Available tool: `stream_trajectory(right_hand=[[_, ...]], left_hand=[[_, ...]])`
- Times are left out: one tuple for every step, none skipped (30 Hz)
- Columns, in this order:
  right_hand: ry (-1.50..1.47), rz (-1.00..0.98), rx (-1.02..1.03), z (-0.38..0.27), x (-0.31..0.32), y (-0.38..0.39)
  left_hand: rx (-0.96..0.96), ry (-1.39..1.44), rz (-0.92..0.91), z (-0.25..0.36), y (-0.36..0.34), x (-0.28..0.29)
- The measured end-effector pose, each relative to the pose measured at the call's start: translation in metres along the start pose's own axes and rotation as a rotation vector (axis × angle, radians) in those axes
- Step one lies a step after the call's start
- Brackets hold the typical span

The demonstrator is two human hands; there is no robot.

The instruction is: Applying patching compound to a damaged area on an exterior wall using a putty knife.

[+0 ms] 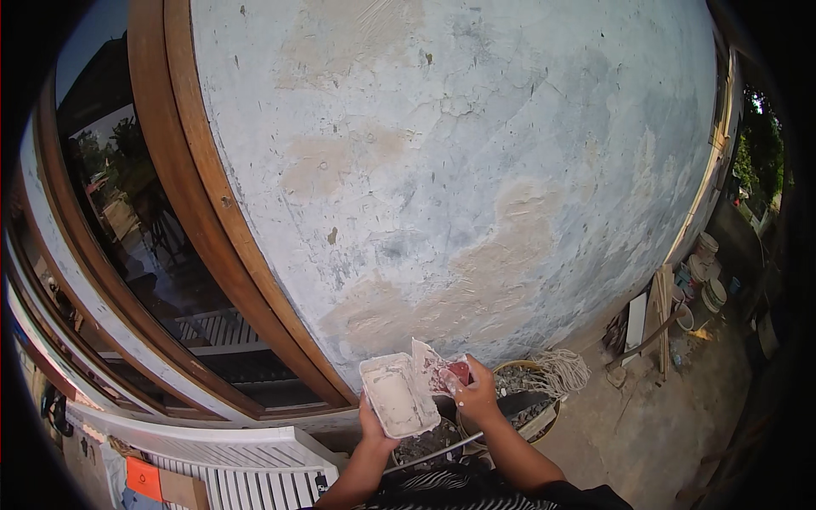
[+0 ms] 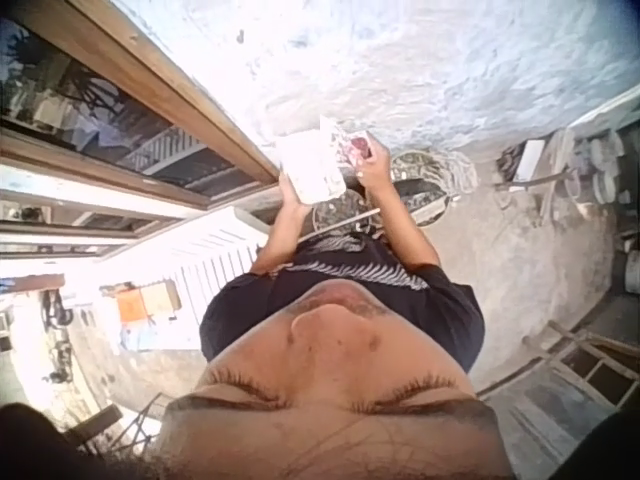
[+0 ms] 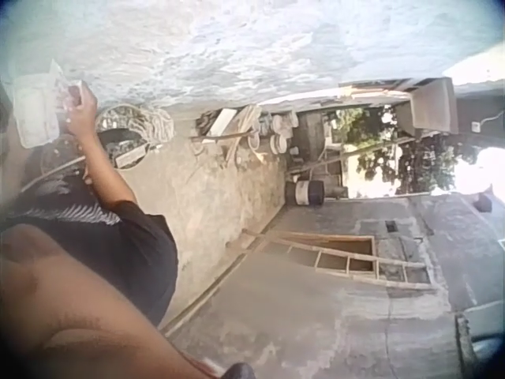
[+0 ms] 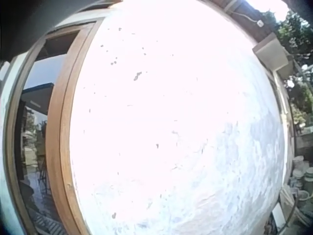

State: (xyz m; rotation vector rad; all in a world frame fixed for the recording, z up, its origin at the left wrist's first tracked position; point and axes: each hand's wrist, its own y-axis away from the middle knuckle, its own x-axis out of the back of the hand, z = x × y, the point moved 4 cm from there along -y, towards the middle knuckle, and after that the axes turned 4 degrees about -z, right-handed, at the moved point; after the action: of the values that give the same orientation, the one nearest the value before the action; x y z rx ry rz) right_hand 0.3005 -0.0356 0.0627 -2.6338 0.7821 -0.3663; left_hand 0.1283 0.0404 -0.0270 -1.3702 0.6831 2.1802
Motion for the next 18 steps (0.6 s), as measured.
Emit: stream_trajectory(right_hand=[[-0.002,-0.006,0.009,-0.001,0.008,0.0],[0.02,0.023,0.023,-0.001,0.018,0.001],[0.043,0.055,0.037,-0.001,0.027,0.003],[0.075,0.108,0.06,-0.001,0.035,0.004],[0.076,0.122,0.058,0.003,0.043,0.005],[0.161,0.173,0.106,0.007,0.053,0.007],[0.248,0.226,0.151,0.008,0.062,0.009],[0.252,0.24,0.143,0.008,0.071,0.011],[0.284,0.181,0.102,0.007,0.077,0.012],[0.313,0.12,0.057,0.009,0.083,0.014],[0.317,0.133,0.041,0.012,0.091,0.015],[0.325,0.08,0.086,0.013,0.095,0.013],[0.338,0.024,0.127,0.012,0.101,0.012],[0.313,-0.069,0.079,0.003,0.109,0.009],[0.318,-0.062,0.056,0.005,0.12,0.007],[0.378,-0.093,0.109,0.008,0.127,0.006],[0.435,-0.129,0.164,0.011,0.133,0.003],[0.429,-0.137,0.231,0.012,0.138,-0.005]], left_hand=[[0.029,-0.033,0.006,-0.007,-0.004,-0.005],[0.029,-0.037,0.002,-0.014,-0.008,-0.01],[0.039,-0.042,-0.017,-0.021,-0.011,-0.017],[0.051,-0.047,-0.037,-0.027,-0.013,-0.024],[0.062,-0.055,-0.042,-0.033,-0.015,-0.031],[0.071,-0.07,-0.056,-0.039,-0.015,-0.04],[0.082,-0.085,-0.07,-0.045,-0.015,-0.05],[0.098,-0.092,-0.073,-0.052,-0.016,-0.057],[0.078,-0.113,-0.066,-0.057,-0.017,-0.063],[0.059,-0.134,-0.055,-0.063,-0.017,-0.067],[0.079,-0.14,-0.051,-0.07,-0.022,-0.066],[0.044,-0.143,-0.056,-0.073,-0.029,-0.062],[0.012,-0.142,-0.059,-0.077,-0.032,-0.061],[0.033,-0.142,-0.048,-0.082,-0.034,-0.062],[0.03,-0.148,-0.065,-0.087,-0.036,-0.066],[0.025,-0.152,-0.079,-0.093,-0.037,-0.068],[0.041,-0.148,-0.065,-0.1,-0.036,-0.068],[0.061,-0.177,-0.066,-0.107,-0.036,-0.067]])
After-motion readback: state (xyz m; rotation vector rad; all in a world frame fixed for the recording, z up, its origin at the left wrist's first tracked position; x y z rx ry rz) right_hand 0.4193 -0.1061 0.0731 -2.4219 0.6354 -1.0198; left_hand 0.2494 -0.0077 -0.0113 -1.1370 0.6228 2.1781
